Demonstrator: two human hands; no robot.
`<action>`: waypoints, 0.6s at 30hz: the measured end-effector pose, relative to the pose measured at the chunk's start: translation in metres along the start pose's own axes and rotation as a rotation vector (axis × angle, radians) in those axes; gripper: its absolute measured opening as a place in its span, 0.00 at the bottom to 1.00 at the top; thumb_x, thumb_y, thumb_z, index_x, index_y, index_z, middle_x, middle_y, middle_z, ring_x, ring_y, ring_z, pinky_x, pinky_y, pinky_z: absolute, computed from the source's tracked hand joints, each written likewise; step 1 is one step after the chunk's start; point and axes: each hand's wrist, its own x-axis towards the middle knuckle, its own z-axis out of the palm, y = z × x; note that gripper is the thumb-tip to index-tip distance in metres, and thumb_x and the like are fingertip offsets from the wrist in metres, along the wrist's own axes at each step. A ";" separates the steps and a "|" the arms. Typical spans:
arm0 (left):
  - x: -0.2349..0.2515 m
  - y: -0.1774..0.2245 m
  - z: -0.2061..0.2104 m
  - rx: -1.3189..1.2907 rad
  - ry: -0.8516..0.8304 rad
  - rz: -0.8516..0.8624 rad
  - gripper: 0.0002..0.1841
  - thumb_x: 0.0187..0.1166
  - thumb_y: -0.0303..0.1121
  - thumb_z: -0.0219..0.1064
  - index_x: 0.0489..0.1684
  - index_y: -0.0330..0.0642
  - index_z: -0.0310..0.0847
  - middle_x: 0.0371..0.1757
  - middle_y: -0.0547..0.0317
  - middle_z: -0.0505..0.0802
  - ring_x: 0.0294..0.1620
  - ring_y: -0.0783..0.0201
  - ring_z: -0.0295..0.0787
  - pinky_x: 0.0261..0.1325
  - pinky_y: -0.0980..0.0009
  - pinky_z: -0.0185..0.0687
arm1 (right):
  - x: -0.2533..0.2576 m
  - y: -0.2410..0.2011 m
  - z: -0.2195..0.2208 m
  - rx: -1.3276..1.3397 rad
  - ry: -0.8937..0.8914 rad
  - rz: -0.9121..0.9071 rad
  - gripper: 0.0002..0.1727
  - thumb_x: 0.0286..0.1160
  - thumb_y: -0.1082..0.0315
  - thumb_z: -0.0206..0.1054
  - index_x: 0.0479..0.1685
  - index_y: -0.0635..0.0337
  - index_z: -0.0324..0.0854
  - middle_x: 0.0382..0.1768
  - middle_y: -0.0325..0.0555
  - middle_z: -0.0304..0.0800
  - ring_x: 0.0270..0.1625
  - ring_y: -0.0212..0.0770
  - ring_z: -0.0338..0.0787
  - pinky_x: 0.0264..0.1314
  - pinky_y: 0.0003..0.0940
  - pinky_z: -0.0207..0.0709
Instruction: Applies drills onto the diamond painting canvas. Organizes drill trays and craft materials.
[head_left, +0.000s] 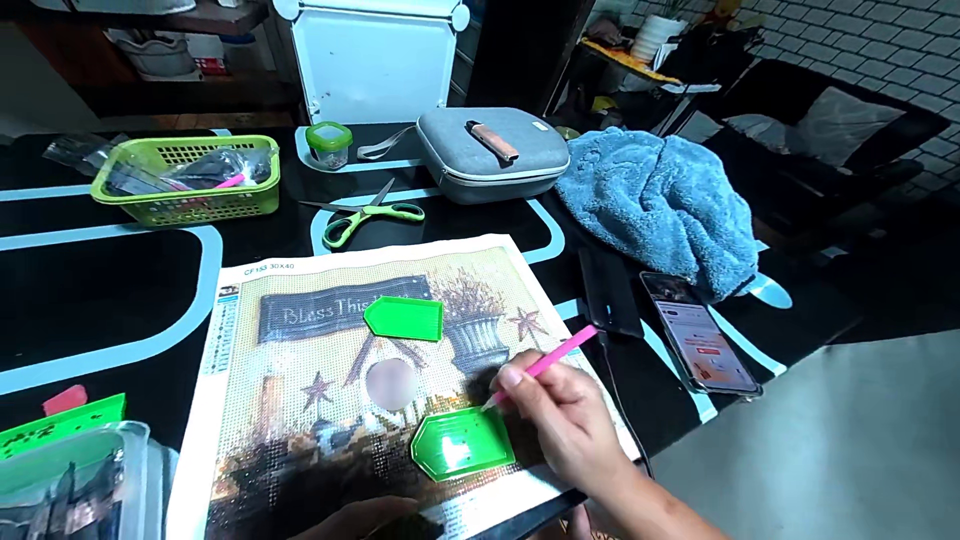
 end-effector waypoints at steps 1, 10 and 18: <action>0.000 0.000 0.000 0.003 0.000 -0.003 0.11 0.79 0.21 0.68 0.55 0.25 0.87 0.49 0.52 0.97 0.46 0.77 0.91 0.54 0.77 0.87 | -0.002 0.000 0.005 0.004 -0.033 -0.015 0.16 0.92 0.64 0.56 0.36 0.61 0.84 0.29 0.36 0.88 0.34 0.22 0.86 0.39 0.19 0.82; 0.000 0.001 0.001 0.006 0.006 -0.009 0.11 0.79 0.22 0.69 0.55 0.25 0.87 0.48 0.52 0.97 0.45 0.78 0.91 0.53 0.77 0.88 | -0.010 0.003 0.010 -0.055 -0.079 -0.118 0.18 0.93 0.62 0.54 0.38 0.63 0.84 0.32 0.41 0.89 0.37 0.24 0.88 0.44 0.20 0.82; 0.000 0.002 0.001 0.005 0.002 -0.005 0.12 0.79 0.22 0.69 0.56 0.26 0.88 0.47 0.53 0.97 0.44 0.79 0.91 0.52 0.78 0.88 | -0.020 0.000 0.007 -0.095 -0.147 -0.153 0.19 0.93 0.60 0.54 0.38 0.64 0.82 0.30 0.44 0.88 0.37 0.28 0.88 0.45 0.22 0.82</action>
